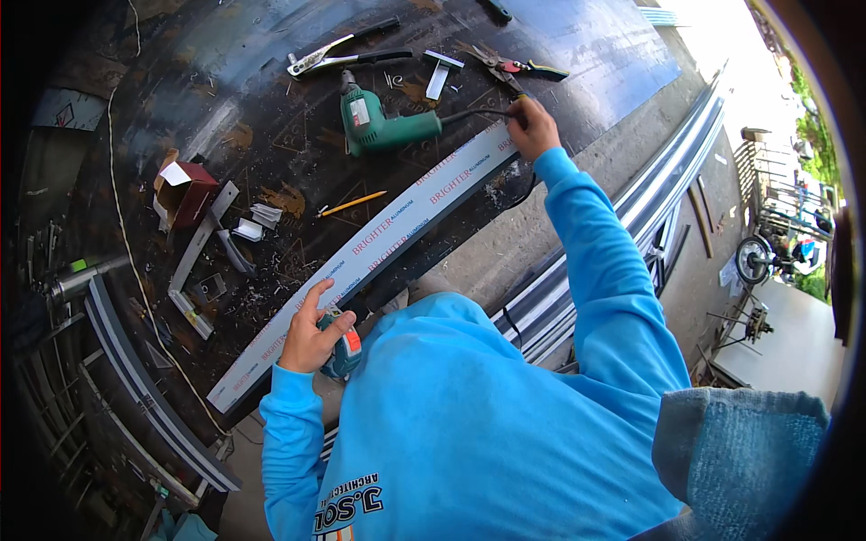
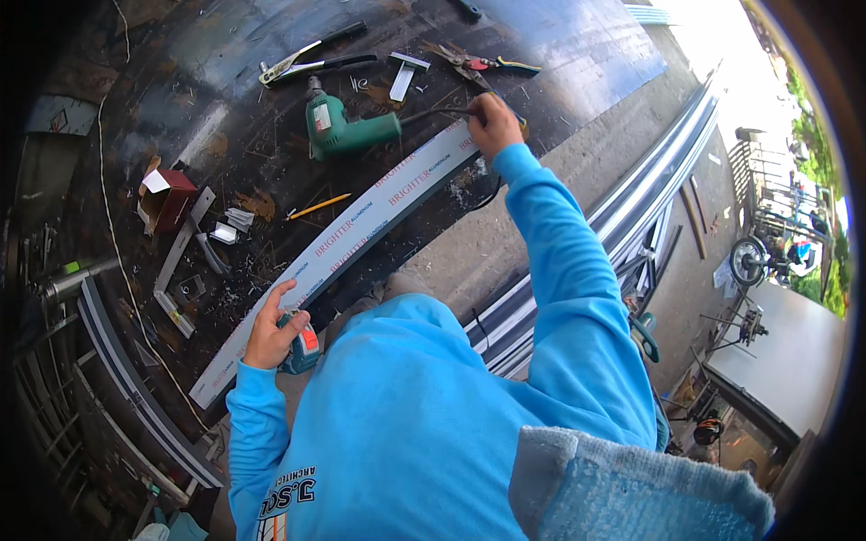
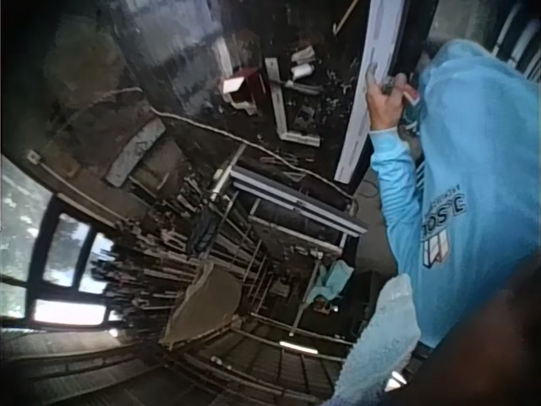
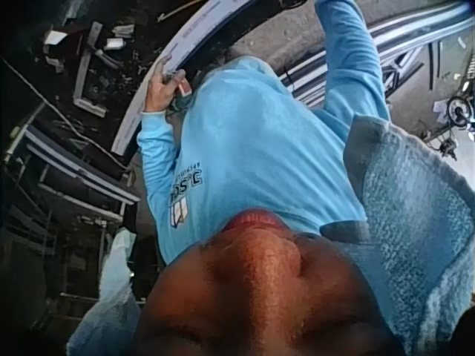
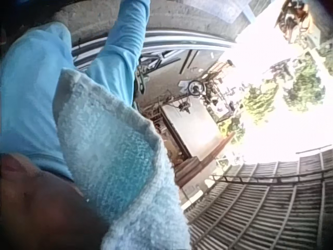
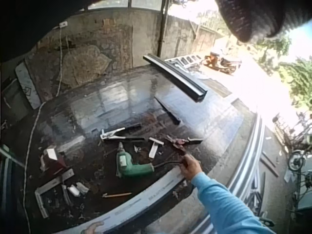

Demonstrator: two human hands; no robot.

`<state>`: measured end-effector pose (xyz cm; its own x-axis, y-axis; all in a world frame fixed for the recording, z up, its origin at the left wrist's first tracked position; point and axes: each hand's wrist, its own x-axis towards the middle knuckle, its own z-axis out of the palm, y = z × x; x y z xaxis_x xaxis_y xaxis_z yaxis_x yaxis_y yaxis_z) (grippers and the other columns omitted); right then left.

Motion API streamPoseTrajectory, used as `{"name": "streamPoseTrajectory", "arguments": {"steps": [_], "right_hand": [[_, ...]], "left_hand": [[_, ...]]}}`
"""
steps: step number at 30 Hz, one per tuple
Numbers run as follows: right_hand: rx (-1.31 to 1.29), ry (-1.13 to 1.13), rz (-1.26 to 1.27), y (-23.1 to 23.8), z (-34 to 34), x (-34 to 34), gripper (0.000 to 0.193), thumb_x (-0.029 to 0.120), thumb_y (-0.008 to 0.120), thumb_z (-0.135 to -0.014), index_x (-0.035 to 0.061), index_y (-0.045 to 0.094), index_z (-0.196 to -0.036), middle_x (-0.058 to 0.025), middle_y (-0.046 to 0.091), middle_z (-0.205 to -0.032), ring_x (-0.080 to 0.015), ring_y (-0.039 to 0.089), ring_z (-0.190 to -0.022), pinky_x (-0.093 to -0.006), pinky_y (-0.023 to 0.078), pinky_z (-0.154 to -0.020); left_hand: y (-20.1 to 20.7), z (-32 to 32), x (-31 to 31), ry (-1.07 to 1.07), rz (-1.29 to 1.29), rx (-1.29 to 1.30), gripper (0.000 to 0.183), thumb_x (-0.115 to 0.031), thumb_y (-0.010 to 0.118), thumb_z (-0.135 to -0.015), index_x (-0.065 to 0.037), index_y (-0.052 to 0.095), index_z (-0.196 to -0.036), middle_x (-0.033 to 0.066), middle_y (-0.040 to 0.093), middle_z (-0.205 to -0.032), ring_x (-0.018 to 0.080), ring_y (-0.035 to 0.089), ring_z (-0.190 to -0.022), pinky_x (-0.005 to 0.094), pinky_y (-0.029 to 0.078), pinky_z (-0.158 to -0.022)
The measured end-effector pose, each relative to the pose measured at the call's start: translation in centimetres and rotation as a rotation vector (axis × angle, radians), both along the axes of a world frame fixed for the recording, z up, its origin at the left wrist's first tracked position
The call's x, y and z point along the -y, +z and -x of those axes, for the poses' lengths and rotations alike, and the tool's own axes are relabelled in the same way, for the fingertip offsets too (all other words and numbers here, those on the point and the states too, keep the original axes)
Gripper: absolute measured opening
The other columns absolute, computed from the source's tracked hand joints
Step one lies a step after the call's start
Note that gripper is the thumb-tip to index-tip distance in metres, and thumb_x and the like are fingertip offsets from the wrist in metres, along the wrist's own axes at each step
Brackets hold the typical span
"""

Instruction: The person measures and marks an aluminum profile with a tape measure and pencil, then drills holes into it with an electric drill and secures metal brackets to it with rivets using a rivet gun.

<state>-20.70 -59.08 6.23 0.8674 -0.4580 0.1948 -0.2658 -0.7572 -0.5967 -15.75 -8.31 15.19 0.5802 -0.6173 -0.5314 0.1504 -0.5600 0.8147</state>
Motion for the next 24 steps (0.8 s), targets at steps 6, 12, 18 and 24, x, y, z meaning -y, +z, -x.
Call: {"name": "streamPoseTrajectory", "arguments": {"steps": [6, 12, 18, 24], "right_hand": [[0.144, -0.092, -0.033, 3.5, -1.6, -5.7, 0.015, 0.013, 0.065, -0.083, 0.0053, 0.062, -0.095, -0.0136, 0.063, -0.085, -0.029, 0.064, -0.083, -0.0392, 0.052, -0.076], [-0.281, 0.712, -1.207, 8.4, 4.0, -27.4, 0.045, 0.018, 0.07, -0.08, -0.0012, 0.058, -0.119, -0.0159, 0.065, -0.105, -0.0217, 0.064, -0.089, -0.0343, 0.053, -0.075], [-0.284, 0.589, -1.777, 9.8, 2.8, -22.0, 0.018, 0.008, 0.069, -0.079, 0.0087, 0.051, -0.083, -0.0009, 0.057, -0.082, -0.0099, 0.056, -0.079, -0.0261, 0.045, -0.068], [-0.373, 0.778, -1.125, 10.9, 2.6, -28.1, 0.036, 0.014, 0.07, -0.083, 0.0007, 0.058, -0.114, -0.0117, 0.064, -0.104, -0.0199, 0.062, -0.098, -0.0359, 0.051, -0.087]], "left_hand": [[0.0, 0.4, 0.5, 0.047, 0.033, -0.094, 0.088, -0.051, 0.07, -0.086, 0.003, 0.034, -0.144, 0.0229, 0.061, -0.118, 0.0214, 0.063, -0.1, 0.0337, 0.05, -0.088], [0.0, 1.3, 3.9, 0.058, 0.248, -0.137, 0.111, -0.071, 0.067, -0.077, 0.004, 0.025, -0.148, 0.0228, 0.062, -0.112, 0.0212, 0.064, -0.094, 0.0331, 0.051, -0.083], [3.3, 0.4, -0.1, -0.165, 0.011, -0.234, 0.121, -0.07, 0.074, -0.07, 0.004, 0.021, -0.149, 0.0232, 0.06, -0.118, 0.0197, 0.065, -0.094, 0.0332, 0.049, -0.093], [1.7, 0.9, -1.2, 0.02, 0.072, -0.31, 0.118, -0.069, 0.073, -0.071, 0.005, 0.023, -0.148, 0.0207, 0.061, -0.117, 0.0184, 0.066, -0.094, 0.0312, 0.051, -0.086]]}}
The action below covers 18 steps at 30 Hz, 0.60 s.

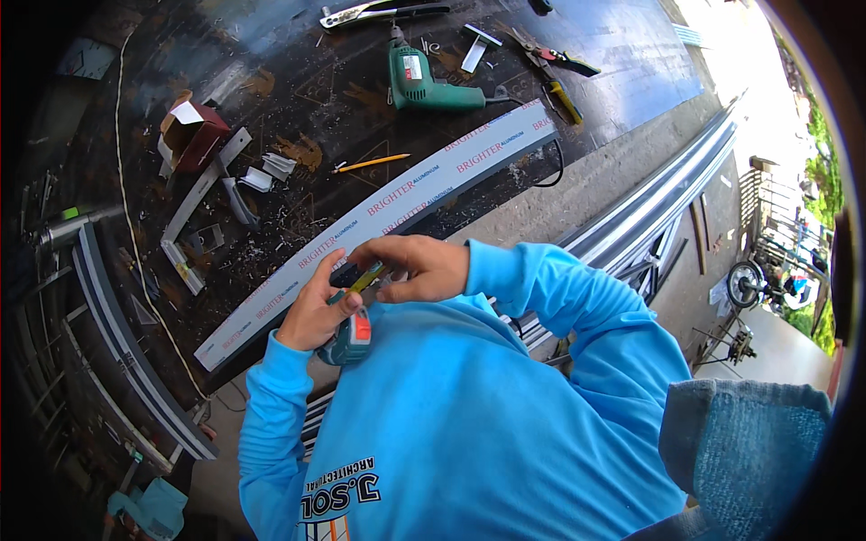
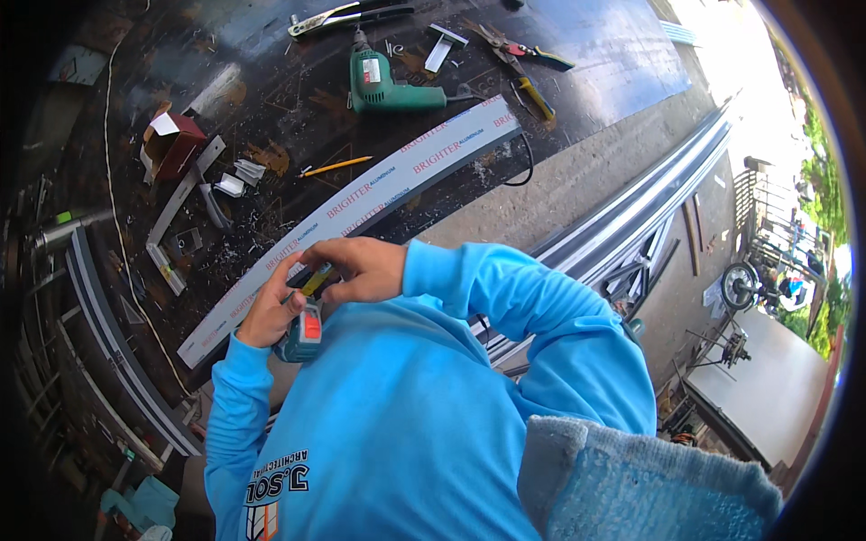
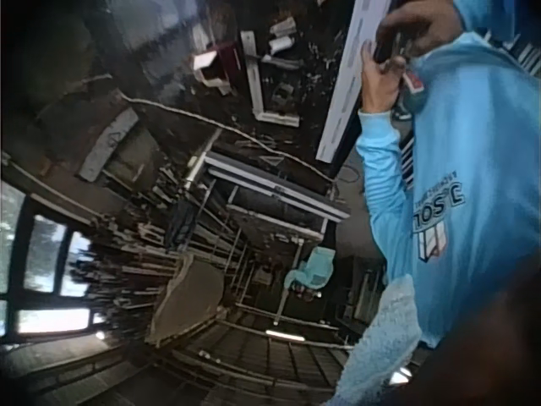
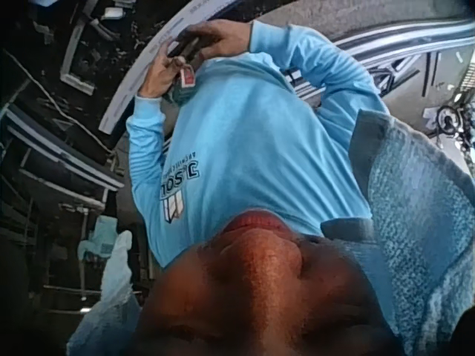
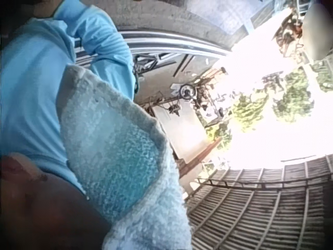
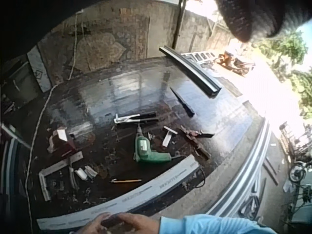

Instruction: The person measures and marks an aluminum profile with a tape measure and pencil, then drills holes into it with an electric drill and secures metal brackets to it with rivets using a rivet gun.

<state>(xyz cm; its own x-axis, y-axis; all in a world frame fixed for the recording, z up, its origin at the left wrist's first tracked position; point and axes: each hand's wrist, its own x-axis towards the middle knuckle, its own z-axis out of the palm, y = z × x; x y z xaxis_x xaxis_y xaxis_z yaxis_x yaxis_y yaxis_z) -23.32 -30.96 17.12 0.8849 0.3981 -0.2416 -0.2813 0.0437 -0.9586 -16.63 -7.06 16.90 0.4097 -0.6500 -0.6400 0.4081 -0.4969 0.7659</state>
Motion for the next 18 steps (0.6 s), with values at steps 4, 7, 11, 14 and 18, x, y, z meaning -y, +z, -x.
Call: {"name": "streamPoseTrajectory", "arguments": {"steps": [4, 7, 11, 14, 18], "right_hand": [[-0.036, 0.002, -0.118, -1.7, -0.1, 0.2, 0.018, 0.003, 0.069, -0.083, 0.0024, 0.057, -0.098, -0.0042, 0.06, -0.095, -0.0123, 0.057, -0.09, -0.029, 0.047, -0.081], [-0.101, -0.148, -0.218, -2.1, -0.6, 7.5, 0.019, -0.004, 0.065, -0.079, 0.0038, 0.057, -0.095, -0.0007, 0.059, -0.096, -0.0117, 0.055, -0.098, -0.0279, 0.045, -0.088], [0.033, -0.601, 0.339, -6.2, -1.2, 24.5, 0.016, 0.005, 0.057, -0.087, -0.0003, 0.062, -0.101, -0.0023, 0.063, -0.096, -0.011, 0.057, -0.093, -0.0232, 0.044, -0.084], [0.217, -0.69, 0.811, -12.0, 0.1, 33.3, 0.021, 0.009, 0.051, -0.094, -0.0024, 0.065, -0.105, -0.0086, 0.068, -0.096, -0.015, 0.06, -0.09, -0.0288, 0.047, -0.086], [0.155, -0.287, 0.889, -17.6, 2.4, 42.1, 0.033, 0.018, 0.054, -0.097, -0.0054, 0.064, -0.117, -0.0146, 0.067, -0.115, -0.0217, 0.061, -0.106, -0.0348, 0.046, -0.095]], "left_hand": [[-0.4, -0.1, 0.4, -0.022, 0.061, -0.011, 0.112, -0.067, 0.074, -0.073, 0.004, 0.029, -0.147, 0.0208, 0.063, -0.114, 0.0238, 0.066, -0.097, 0.0331, 0.052, -0.085], [0.3, -0.7, -2.5, -0.017, -0.124, 0.143, 0.096, -0.047, 0.08, -0.078, -0.002, 0.031, -0.147, 0.0185, 0.067, -0.108, 0.0194, 0.066, -0.096, 0.0318, 0.051, -0.084], [-0.6, -1.5, -10.4, 0.124, -0.404, 0.599, 0.088, -0.038, 0.082, -0.075, -0.005, 0.038, -0.144, 0.0168, 0.072, -0.095, 0.0241, 0.07, -0.089, 0.0332, 0.051, -0.083], [-0.2, -1.7, -14.6, -0.028, -0.787, 0.776, 0.096, -0.053, 0.079, -0.07, -0.007, 0.038, -0.144, 0.0206, 0.071, -0.093, 0.0364, 0.069, -0.084, 0.0429, 0.053, -0.076], [-4.2, -2.4, -17.6, -0.006, -0.824, 0.77, 0.092, -0.065, 0.07, -0.072, -0.005, 0.046, -0.138, 0.0236, 0.069, -0.098, 0.0425, 0.066, -0.091, 0.0488, 0.051, -0.08]]}}
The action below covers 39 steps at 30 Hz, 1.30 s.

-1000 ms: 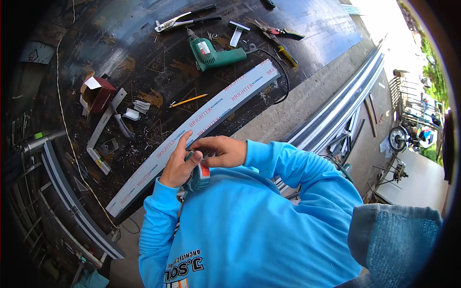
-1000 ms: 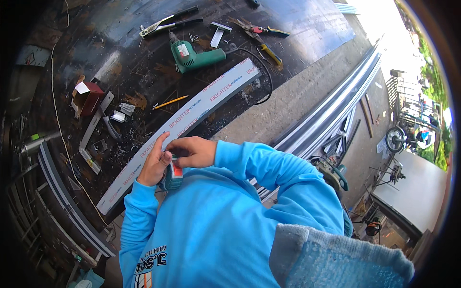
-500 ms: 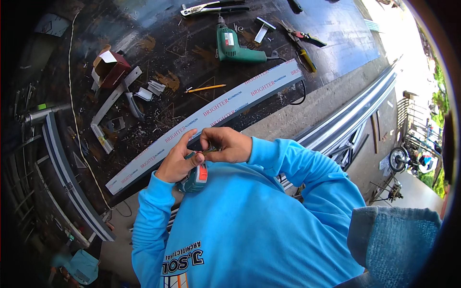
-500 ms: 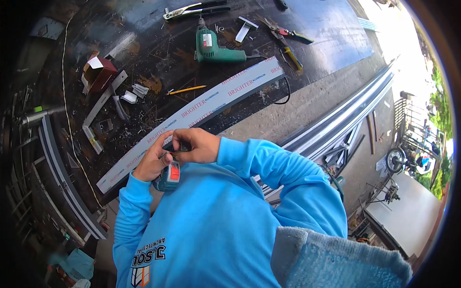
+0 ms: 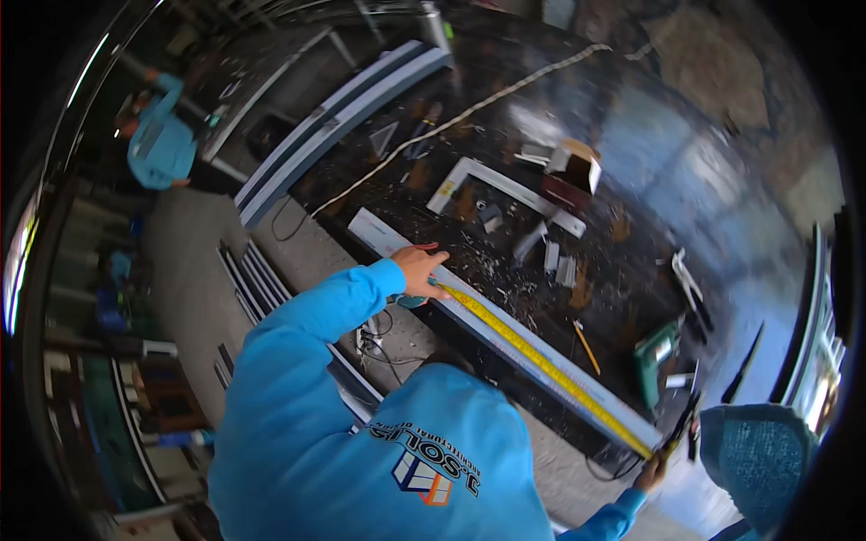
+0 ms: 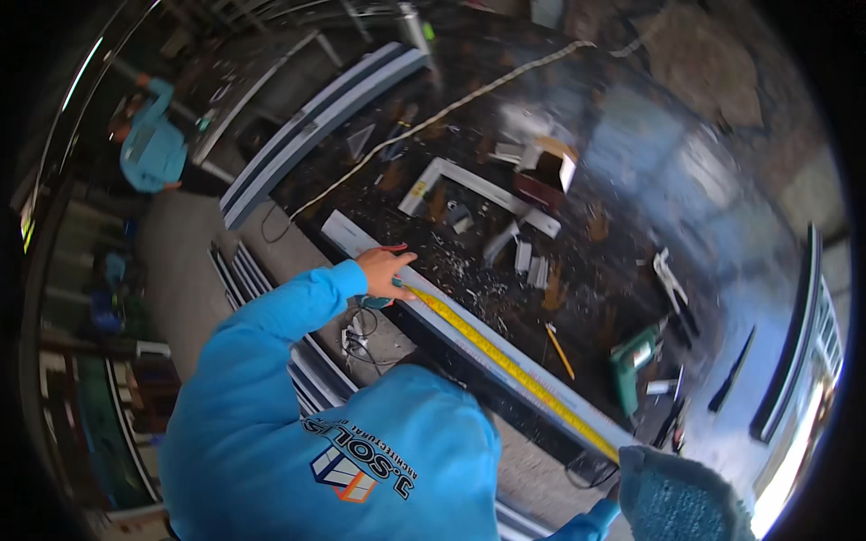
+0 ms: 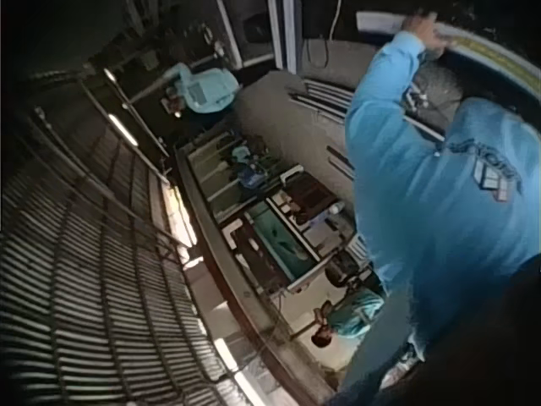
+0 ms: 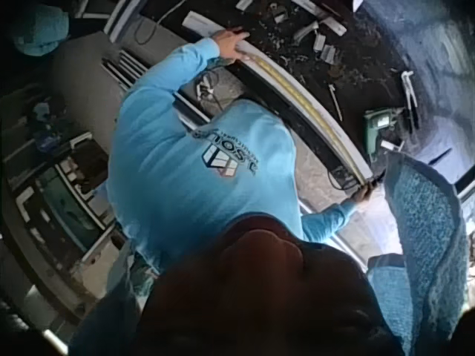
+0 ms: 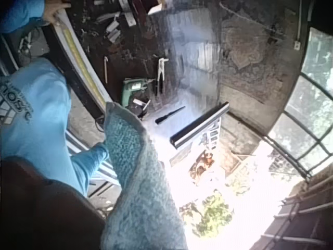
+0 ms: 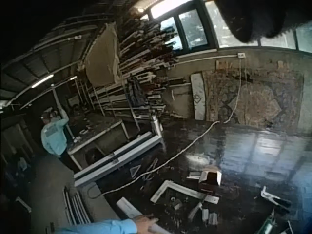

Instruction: The person measures and marks an aluminum profile with a tape measure and pencil, then drills holes into it with an electric drill and secures metal brackets to it with rivets using a rivet gun.

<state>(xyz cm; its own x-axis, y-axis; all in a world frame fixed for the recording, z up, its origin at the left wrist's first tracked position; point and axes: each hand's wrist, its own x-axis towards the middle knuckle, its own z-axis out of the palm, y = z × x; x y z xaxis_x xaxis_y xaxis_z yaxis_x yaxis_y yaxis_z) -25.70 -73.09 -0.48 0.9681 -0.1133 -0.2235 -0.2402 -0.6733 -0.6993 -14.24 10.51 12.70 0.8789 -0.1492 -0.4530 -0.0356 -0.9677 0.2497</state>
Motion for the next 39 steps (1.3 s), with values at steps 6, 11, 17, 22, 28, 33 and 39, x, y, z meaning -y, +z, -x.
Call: {"name": "streamPoseTrajectory", "arguments": {"steps": [6, 11, 17, 22, 28, 33, 39], "right_hand": [[0.305, 0.047, 0.124, -3.9, -11.2, -3.6, 0.033, 0.013, 0.055, -0.094, -0.0055, 0.06, -0.12, -0.0192, 0.059, -0.124, -0.0279, 0.055, -0.117, -0.037, 0.042, -0.101], [0.1, -0.006, 0.136, -1.7, -13.8, -11.8, 0.03, 0.006, 0.054, -0.089, -0.0056, 0.057, -0.117, -0.0142, 0.064, -0.105, -0.0228, 0.062, -0.095, -0.0345, 0.05, -0.085], [-0.12, 0.635, 0.196, 0.9, -22.0, -32.2, 0.025, 0.02, 0.075, -0.072, -0.0007, 0.063, -0.079, -0.017, 0.066, -0.072, -0.0308, 0.066, -0.07, -0.0404, 0.053, -0.07], [-0.201, 0.842, 0.538, 0.2, -22.9, -34.3, 0.035, 0.03, 0.082, -0.064, 0.0033, 0.073, -0.085, -0.0205, 0.069, -0.078, -0.042, 0.067, -0.075, -0.0502, 0.054, -0.072], [0.104, 0.436, -0.019, 10.8, -20.4, -41.4, 0.016, 0.01, 0.064, -0.079, 0.0028, 0.05, -0.08, -0.0046, 0.053, -0.069, -0.0147, 0.052, -0.062, -0.0303, 0.044, -0.059], [0.008, 0.214, -0.818, 14.7, -11.3, -45.9, 0.014, 0.006, 0.054, -0.078, 0.0075, 0.041, -0.081, -0.0044, 0.052, -0.077, -0.0084, 0.049, -0.067, -0.0231, 0.042, -0.062], [0.034, 0.321, -0.576, 10.2, -7.2, -49.2, 0.029, 0.009, 0.054, -0.082, -0.0025, 0.056, -0.109, -0.0128, 0.067, -0.099, -0.0191, 0.063, -0.093, -0.0316, 0.049, -0.086]], "left_hand": [[-1.9, 2.6, -2.7, 0.069, 0.021, -0.011, 0.077, -0.062, 0.069, -0.075, -0.004, 0.059, -0.124, 0.0234, 0.069, -0.095, 0.0426, 0.065, -0.092, 0.0482, 0.051, -0.08], [-2.5, 2.9, -2.9, 0.09, 0.078, 0.084, 0.06, -0.051, 0.073, -0.072, -0.01, 0.065, -0.114, 0.0196, 0.069, -0.085, 0.0386, 0.068, -0.084, 0.0514, 0.051, -0.074], [-4.7, 0.6, -1.9, -0.033, 0.063, 0.114, 0.051, -0.05, 0.07, -0.075, -0.006, 0.065, -0.102, 0.02, 0.07, -0.088, 0.0392, 0.067, -0.087, 0.0492, 0.052, -0.076], [-5.3, 1.8, -1.6, 0.002, 0.197, 0.181, 0.065, -0.053, 0.069, -0.077, -0.008, 0.061, -0.122, 0.022, 0.069, -0.086, 0.0413, 0.067, -0.085, 0.0498, 0.053, -0.075], [-1.9, 2.7, -4.0, -0.032, 0.119, 0.046, 0.071, -0.049, 0.065, -0.082, -0.006, 0.049, -0.136, 0.0197, 0.068, -0.076, 0.039, 0.066, -0.072, 0.0492, 0.051, -0.066], [-2.0, 1.4, -3.4, -0.113, 0.114, 0.008, 0.07, -0.037, 0.066, -0.085, -0.013, 0.041, -0.146, 0.0241, 0.068, -0.091, 0.0426, 0.066, -0.082, 0.0474, 0.051, -0.07], [-2.6, 1.6, -2.8, -0.149, 0.199, 0.039, 0.073, -0.03, 0.067, -0.086, -0.014, 0.035, -0.149, 0.0219, 0.069, -0.103, 0.0413, 0.067, -0.09, 0.0442, 0.053, -0.076]]}}
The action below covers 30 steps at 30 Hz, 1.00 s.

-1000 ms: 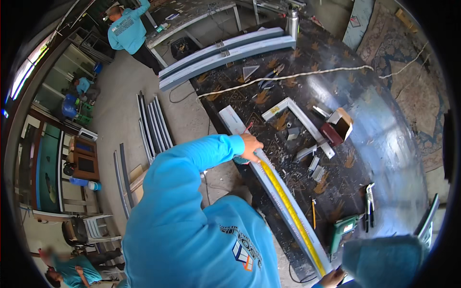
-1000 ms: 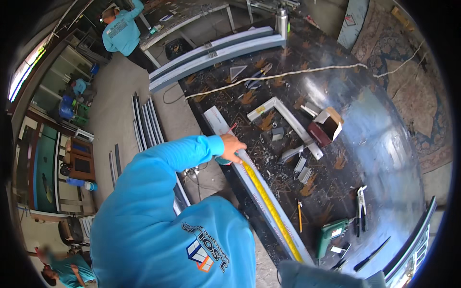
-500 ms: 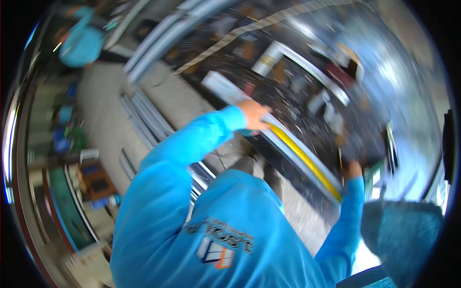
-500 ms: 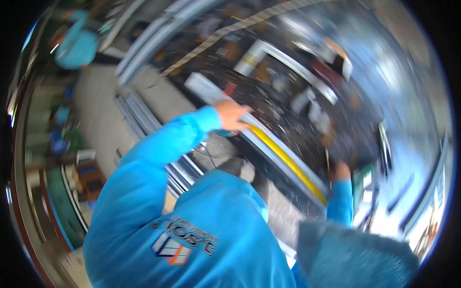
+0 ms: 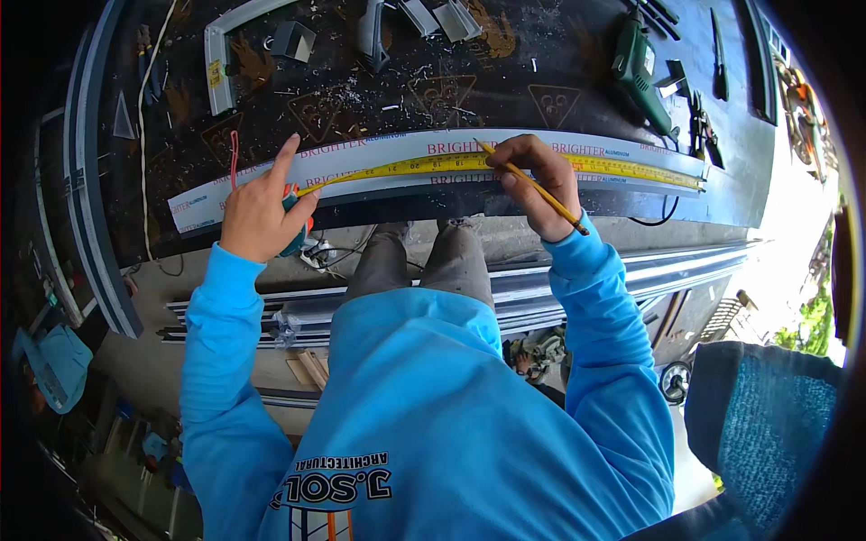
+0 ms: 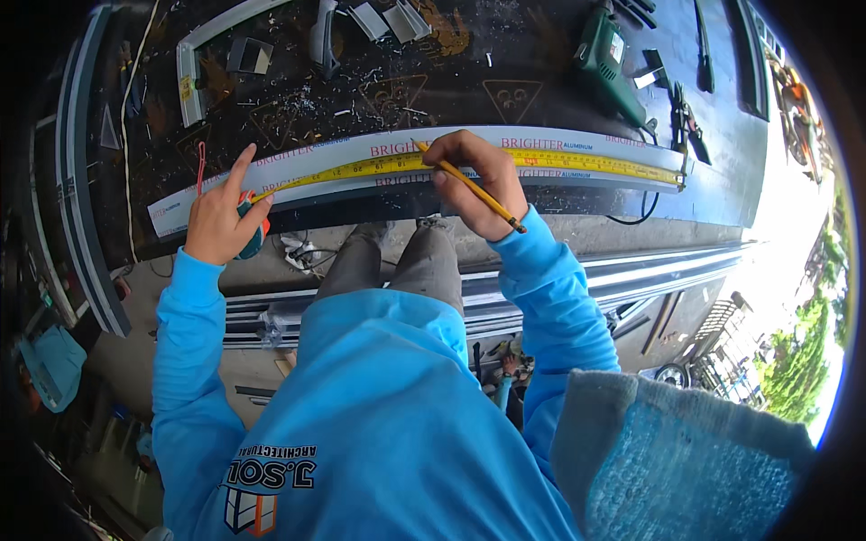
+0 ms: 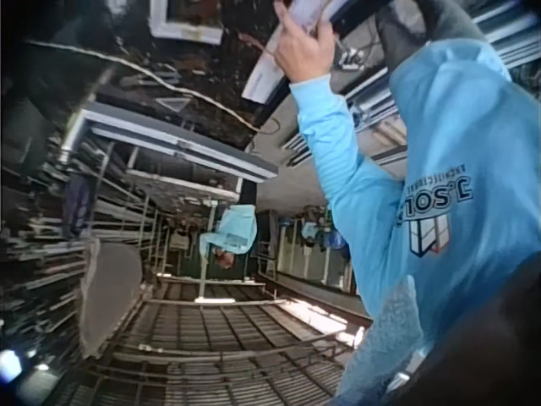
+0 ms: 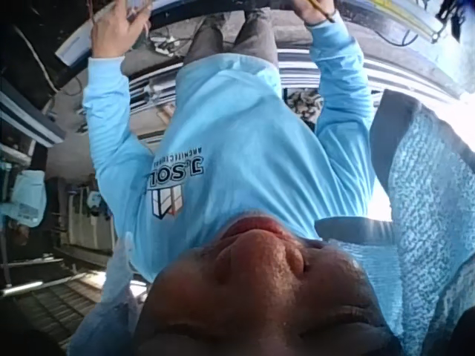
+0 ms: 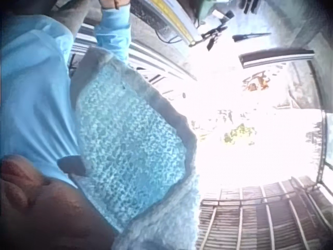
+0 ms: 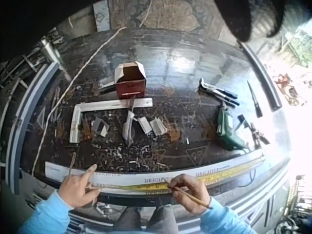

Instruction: The person measures and marks an aluminum profile with a tape measure and pencil, then drills holes into it with an electric drill and secures metal brackets to it with rivets using a rivet gun.

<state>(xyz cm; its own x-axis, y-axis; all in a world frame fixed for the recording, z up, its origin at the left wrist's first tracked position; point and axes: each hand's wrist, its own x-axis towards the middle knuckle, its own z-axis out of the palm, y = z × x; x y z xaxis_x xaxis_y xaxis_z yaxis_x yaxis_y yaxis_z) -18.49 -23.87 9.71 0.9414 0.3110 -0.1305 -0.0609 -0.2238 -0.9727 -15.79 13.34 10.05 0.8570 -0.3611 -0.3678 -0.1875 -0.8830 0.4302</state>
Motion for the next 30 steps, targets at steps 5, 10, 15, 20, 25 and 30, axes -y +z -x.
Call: {"name": "streamPoseTrajectory", "arguments": {"steps": [5, 10, 15, 20, 25, 30], "right_hand": [[-0.047, -0.273, -0.181, -1.1, 0.1, -0.6, 0.02, 0.011, 0.056, -0.084, -0.0024, 0.06, -0.099, -0.0114, 0.066, -0.092, -0.0166, 0.064, -0.084, -0.0314, 0.051, -0.08], [0.121, -0.102, 0.079, -0.7, 0.6, 0.0, 0.02, 0.009, 0.059, -0.079, -0.0026, 0.06, -0.094, -0.0112, 0.067, -0.083, -0.0167, 0.066, -0.074, -0.0293, 0.053, -0.072], [0.159, -0.033, 0.177, -1.3, 0.9, 0.3, 0.014, 0.007, 0.061, -0.071, -0.0015, 0.06, -0.083, -0.0136, 0.065, -0.077, -0.0206, 0.065, -0.067, -0.0308, 0.053, -0.062], [0.177, -0.05, 0.19, -1.6, 1.4, -0.2, 0.011, 0.005, 0.062, -0.07, -0.0002, 0.059, -0.079, -0.015, 0.062, -0.076, -0.0239, 0.063, -0.061, -0.0325, 0.05, -0.056], [0.237, 0.002, 0.23, -1.7, 1.1, -0.2, 0.012, 0.004, 0.063, -0.07, -0.0006, 0.059, -0.08, -0.0156, 0.062, -0.076, -0.0255, 0.063, -0.062, -0.0338, 0.051, -0.056], [0.21, 0.026, 0.275, -1.3, 1.0, -0.2, 0.01, 0.002, 0.06, -0.07, -0.0004, 0.06, -0.08, -0.0128, 0.066, -0.078, -0.0221, 0.068, -0.069, -0.032, 0.055, -0.066]], "left_hand": [[-0.4, 0.4, 0.1, -0.04, -0.001, 0.037, 0.073, -0.028, 0.067, -0.083, -0.01, 0.037, -0.147, 0.0213, 0.069, -0.101, 0.0393, 0.068, -0.083, 0.0451, 0.054, -0.07], [0.2, 0.1, 0.1, -0.033, -0.01, -0.076, 0.066, -0.025, 0.063, -0.089, -0.013, 0.037, -0.148, 0.0254, 0.067, -0.109, 0.0423, 0.067, -0.095, 0.0437, 0.053, -0.081], [0.0, -0.1, 0.1, -0.023, 0.013, -0.098, 0.067, -0.021, 0.063, -0.089, -0.012, 0.036, -0.149, 0.0276, 0.065, -0.114, 0.0427, 0.066, -0.1, 0.0442, 0.052, -0.087], [-0.1, -0.1, 0.1, -0.022, 0.029, -0.103, 0.064, -0.019, 0.06, -0.089, -0.012, 0.038, -0.149, 0.0282, 0.064, -0.115, 0.0421, 0.067, -0.101, 0.044, 0.051, -0.089], [-0.3, 0.1, 0.1, -0.036, 0.009, -0.044, 0.065, -0.022, 0.063, -0.087, -0.009, 0.04, -0.146, 0.026, 0.067, -0.109, 0.041, 0.068, -0.094, 0.0437, 0.054, -0.083], [-0.3, 0.0, 0.1, -0.03, -0.003, -0.041, 0.063, -0.023, 0.063, -0.087, -0.009, 0.042, -0.145, 0.027, 0.067, -0.109, 0.041, 0.069, -0.094, 0.0429, 0.054, -0.083]]}}
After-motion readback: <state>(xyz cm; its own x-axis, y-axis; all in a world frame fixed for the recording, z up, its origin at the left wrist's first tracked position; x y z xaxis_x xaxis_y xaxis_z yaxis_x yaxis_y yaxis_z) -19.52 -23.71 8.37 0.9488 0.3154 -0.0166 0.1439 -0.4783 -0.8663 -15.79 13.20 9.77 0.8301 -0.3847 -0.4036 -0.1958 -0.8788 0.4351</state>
